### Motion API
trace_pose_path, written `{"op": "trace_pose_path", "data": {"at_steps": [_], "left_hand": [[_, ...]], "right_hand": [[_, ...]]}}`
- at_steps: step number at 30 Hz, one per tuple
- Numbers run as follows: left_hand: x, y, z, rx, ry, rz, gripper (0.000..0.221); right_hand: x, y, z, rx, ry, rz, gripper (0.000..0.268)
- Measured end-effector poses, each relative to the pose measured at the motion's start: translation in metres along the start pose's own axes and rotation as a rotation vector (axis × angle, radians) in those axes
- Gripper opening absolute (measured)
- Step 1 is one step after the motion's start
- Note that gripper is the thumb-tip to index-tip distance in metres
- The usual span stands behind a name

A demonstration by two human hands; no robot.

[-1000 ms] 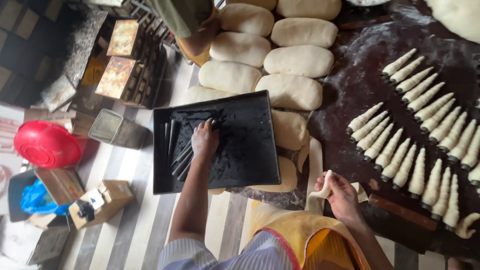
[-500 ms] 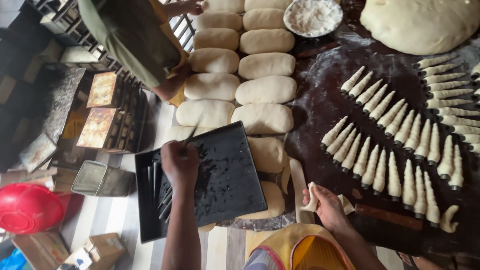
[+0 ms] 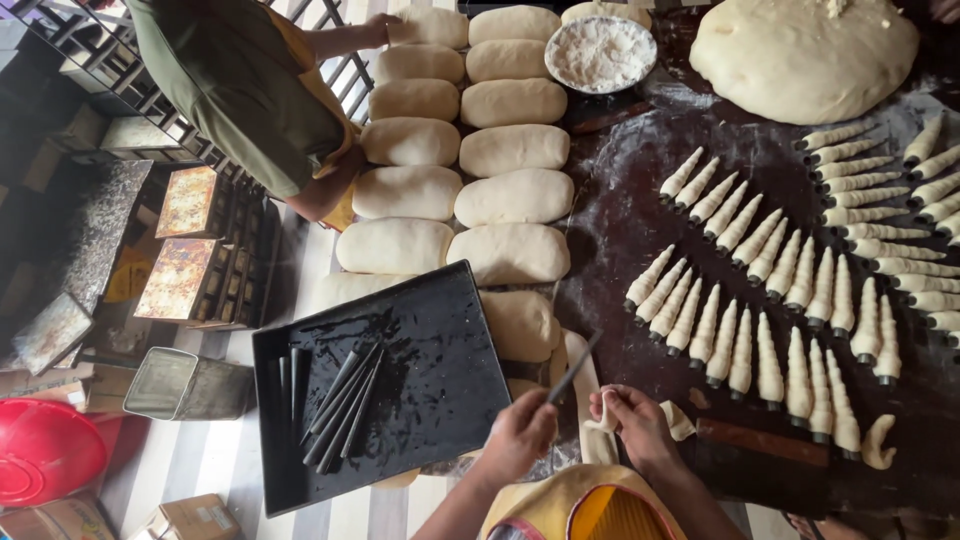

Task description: The recorder uses metal cone molds to wrap strips of dough around them to create cream horn or pastry cone shapes on a flour-dusted wooden table in a bakery.

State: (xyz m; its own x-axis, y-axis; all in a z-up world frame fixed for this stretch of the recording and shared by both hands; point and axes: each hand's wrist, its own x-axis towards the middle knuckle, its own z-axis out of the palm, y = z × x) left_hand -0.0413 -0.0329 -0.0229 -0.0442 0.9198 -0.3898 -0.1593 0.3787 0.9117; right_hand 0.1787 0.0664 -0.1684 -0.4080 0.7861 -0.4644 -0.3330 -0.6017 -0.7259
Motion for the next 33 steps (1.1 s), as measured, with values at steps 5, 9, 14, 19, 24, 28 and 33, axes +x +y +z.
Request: {"op": "trace_pose_path", "data": {"at_steps": [5, 9, 14, 19, 24, 28, 33], "left_hand": [[-0.018, 0.029, 0.008, 0.314, -0.078, -0.007, 0.029], [0.005, -0.041, -0.003, 0.544, -0.085, 0.258, 0.034], [-0.001, -0.01, 0.014, 0.669, -0.074, 0.132, 0.03], [-0.002, -0.002, 0.018, 0.73, -0.092, 0.265, 0.028], [0.001, -0.014, 0.015, 0.802, -0.064, 0.232, 0.027], [-0.004, 0.001, 0.016, 0.768, -0.069, 0.24, 0.027], [0.0, -0.029, 0.013, 0.781, -0.037, 0.239, 0.025]], "right_hand": [[-0.009, -0.003, 0.001, -0.044, 0.118, -0.009, 0.024], [0.016, 0.036, -0.034, 0.211, 0.071, 0.034, 0.024], [-0.005, 0.019, -0.026, 0.233, 0.046, 0.036, 0.031], [-0.015, 0.01, -0.02, 0.204, 0.025, 0.074, 0.03], [-0.029, -0.007, -0.007, -0.141, -0.023, -0.167, 0.028], [-0.04, -0.021, 0.003, -0.135, -0.051, -0.141, 0.026], [-0.023, 0.011, -0.03, 0.064, -0.088, -0.119, 0.018]]}}
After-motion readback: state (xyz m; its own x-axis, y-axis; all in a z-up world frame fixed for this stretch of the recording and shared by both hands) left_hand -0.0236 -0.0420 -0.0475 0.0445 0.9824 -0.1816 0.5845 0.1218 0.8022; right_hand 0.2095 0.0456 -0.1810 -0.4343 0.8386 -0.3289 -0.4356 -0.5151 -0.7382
